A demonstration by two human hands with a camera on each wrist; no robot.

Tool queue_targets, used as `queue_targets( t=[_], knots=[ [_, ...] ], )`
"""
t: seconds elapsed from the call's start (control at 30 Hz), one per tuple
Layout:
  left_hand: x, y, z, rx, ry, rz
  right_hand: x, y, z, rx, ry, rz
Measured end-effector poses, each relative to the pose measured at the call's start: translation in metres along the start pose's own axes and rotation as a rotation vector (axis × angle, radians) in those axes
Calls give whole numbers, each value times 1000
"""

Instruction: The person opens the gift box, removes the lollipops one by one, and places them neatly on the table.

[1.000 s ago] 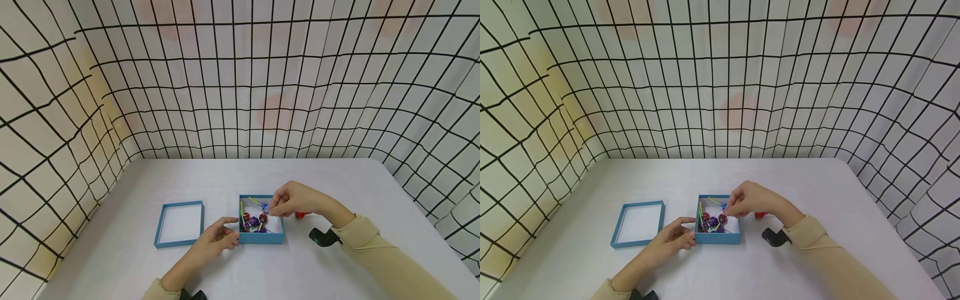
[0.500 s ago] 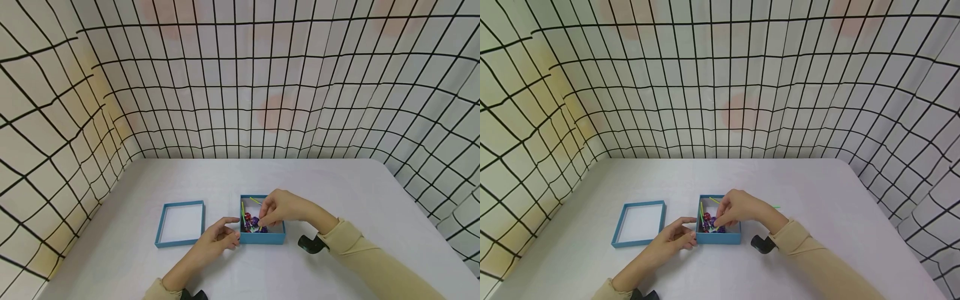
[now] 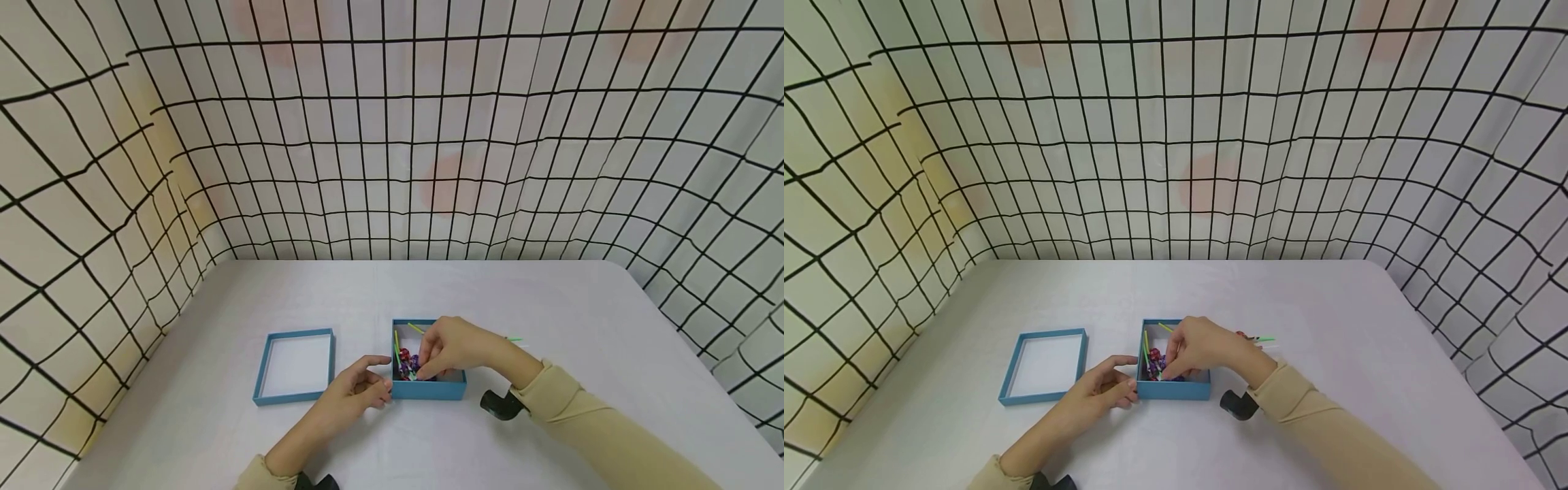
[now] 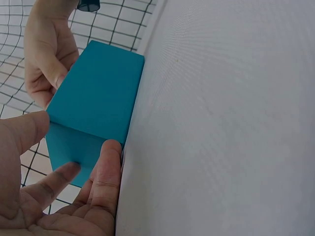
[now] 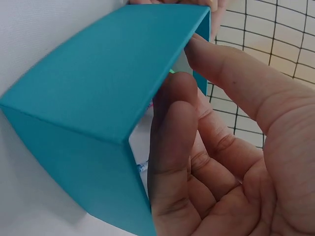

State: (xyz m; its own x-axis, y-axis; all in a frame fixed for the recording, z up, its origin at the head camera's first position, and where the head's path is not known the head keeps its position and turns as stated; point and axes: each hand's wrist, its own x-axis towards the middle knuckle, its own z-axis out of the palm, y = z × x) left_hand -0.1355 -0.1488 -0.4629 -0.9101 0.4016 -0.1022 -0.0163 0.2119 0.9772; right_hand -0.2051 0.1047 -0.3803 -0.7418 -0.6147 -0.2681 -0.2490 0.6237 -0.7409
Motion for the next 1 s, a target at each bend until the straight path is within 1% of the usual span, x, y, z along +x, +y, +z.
queue_targets(
  t=[0.5,0.63,1.0],
  knots=[
    [0,0,0,-7,6,-2,5,0,5,-31,-19,-23],
    [-1,0,-1,-12,5,-3,6,2,5,-37,-9,-26],
    [-3,2,-2,-11,-2,18,1,0,3,-39,27,9]
  ],
)
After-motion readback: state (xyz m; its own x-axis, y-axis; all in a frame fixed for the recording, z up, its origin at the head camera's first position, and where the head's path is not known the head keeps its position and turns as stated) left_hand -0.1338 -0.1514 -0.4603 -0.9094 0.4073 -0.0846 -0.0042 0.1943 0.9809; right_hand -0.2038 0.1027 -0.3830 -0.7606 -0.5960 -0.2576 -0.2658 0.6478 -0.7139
